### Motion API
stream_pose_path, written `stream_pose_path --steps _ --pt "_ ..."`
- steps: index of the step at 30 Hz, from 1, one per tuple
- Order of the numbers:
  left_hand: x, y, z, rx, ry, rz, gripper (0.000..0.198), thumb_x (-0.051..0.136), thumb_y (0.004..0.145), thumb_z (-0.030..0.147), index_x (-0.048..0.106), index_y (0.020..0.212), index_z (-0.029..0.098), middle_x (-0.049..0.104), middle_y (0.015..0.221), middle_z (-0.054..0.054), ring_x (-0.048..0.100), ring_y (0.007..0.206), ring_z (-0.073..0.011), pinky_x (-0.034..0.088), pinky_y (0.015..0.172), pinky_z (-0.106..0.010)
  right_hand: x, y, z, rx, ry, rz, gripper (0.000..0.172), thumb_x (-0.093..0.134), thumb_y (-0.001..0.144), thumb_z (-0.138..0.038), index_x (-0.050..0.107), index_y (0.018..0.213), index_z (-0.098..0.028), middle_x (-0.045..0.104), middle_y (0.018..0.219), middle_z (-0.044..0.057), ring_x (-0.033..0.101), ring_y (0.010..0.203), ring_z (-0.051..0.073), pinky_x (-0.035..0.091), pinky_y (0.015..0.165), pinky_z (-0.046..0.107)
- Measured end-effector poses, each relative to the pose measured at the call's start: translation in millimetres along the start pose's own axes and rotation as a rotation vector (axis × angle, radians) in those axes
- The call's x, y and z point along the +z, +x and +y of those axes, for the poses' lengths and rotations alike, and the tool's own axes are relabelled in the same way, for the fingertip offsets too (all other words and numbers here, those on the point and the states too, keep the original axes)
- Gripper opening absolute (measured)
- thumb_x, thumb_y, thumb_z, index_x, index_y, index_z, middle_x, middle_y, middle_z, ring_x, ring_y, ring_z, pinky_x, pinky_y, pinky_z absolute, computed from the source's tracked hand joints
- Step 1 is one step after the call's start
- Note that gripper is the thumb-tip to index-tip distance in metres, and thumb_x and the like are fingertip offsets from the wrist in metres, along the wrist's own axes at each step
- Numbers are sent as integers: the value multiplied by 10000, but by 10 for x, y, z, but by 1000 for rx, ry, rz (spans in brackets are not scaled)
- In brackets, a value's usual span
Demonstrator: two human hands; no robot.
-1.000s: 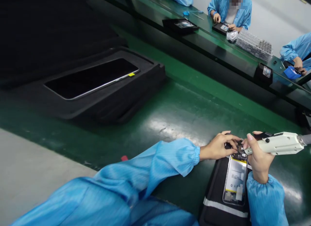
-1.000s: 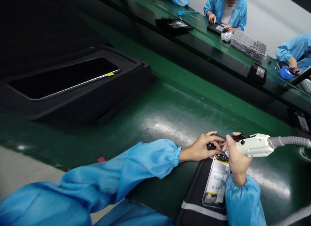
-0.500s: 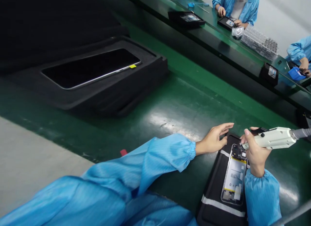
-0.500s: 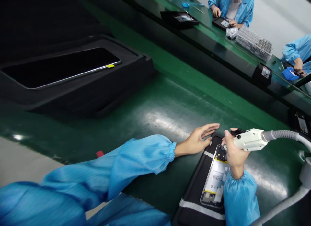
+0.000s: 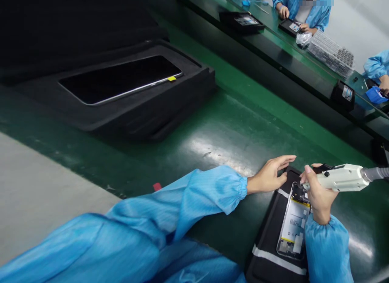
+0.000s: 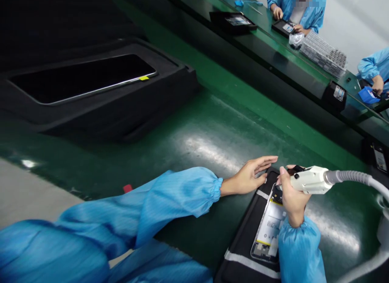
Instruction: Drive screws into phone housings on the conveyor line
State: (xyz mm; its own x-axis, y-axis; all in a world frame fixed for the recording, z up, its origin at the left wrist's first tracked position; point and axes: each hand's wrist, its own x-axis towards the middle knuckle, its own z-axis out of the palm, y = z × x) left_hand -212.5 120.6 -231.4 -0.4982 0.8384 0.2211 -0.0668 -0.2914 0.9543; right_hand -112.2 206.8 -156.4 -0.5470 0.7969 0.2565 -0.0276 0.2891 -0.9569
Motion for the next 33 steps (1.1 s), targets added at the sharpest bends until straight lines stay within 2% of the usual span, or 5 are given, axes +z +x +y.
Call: stream_pose_path --steps 12,19,23,28,33 --pt "-3 -5 44 107 236 -34 559 560 749 121 493 1303 153 535 1340 -147 517 1239 -268 439 1066 -424 -28 -92 57 -37 -50 -65 215 691 796 -230 515 905 -170 586 545 -69 563 447 109 467 511 260" --pt "-61 115 88 212 500 -170 547 450 786 63 472 1328 136 492 1393 -146 453 1305 -223 384 1110 -387 -184 -39 -309 -220 52 84 235 717 758 -202 564 935 -181 627 597 -54 619 514 158 550 597 366" --pt "-202 492 19 182 545 -70 555 460 740 20 534 1276 145 569 1322 -110 515 1248 -210 398 1101 -388 -634 -9 -404 -291 -125 237 317 743 723 -319 652 979 -156 708 838 43 688 794 240 542 833 487" --pt "-332 773 2 125 545 10 440 583 785 133 579 1222 88 641 1208 -141 618 1107 -241 508 993 -387 -1458 -109 125 -81 -804 295 523 716 736 -496 673 1111 -134 675 1113 125 639 1029 304 474 980 465" --pt "-381 653 123 66 562 80 352 560 805 134 632 1149 111 661 1180 -115 619 1105 -229 517 984 -387 -2141 -132 704 -301 -1073 61 483 449 859 -386 614 1191 -75 543 1322 166 539 1203 323 472 977 471"
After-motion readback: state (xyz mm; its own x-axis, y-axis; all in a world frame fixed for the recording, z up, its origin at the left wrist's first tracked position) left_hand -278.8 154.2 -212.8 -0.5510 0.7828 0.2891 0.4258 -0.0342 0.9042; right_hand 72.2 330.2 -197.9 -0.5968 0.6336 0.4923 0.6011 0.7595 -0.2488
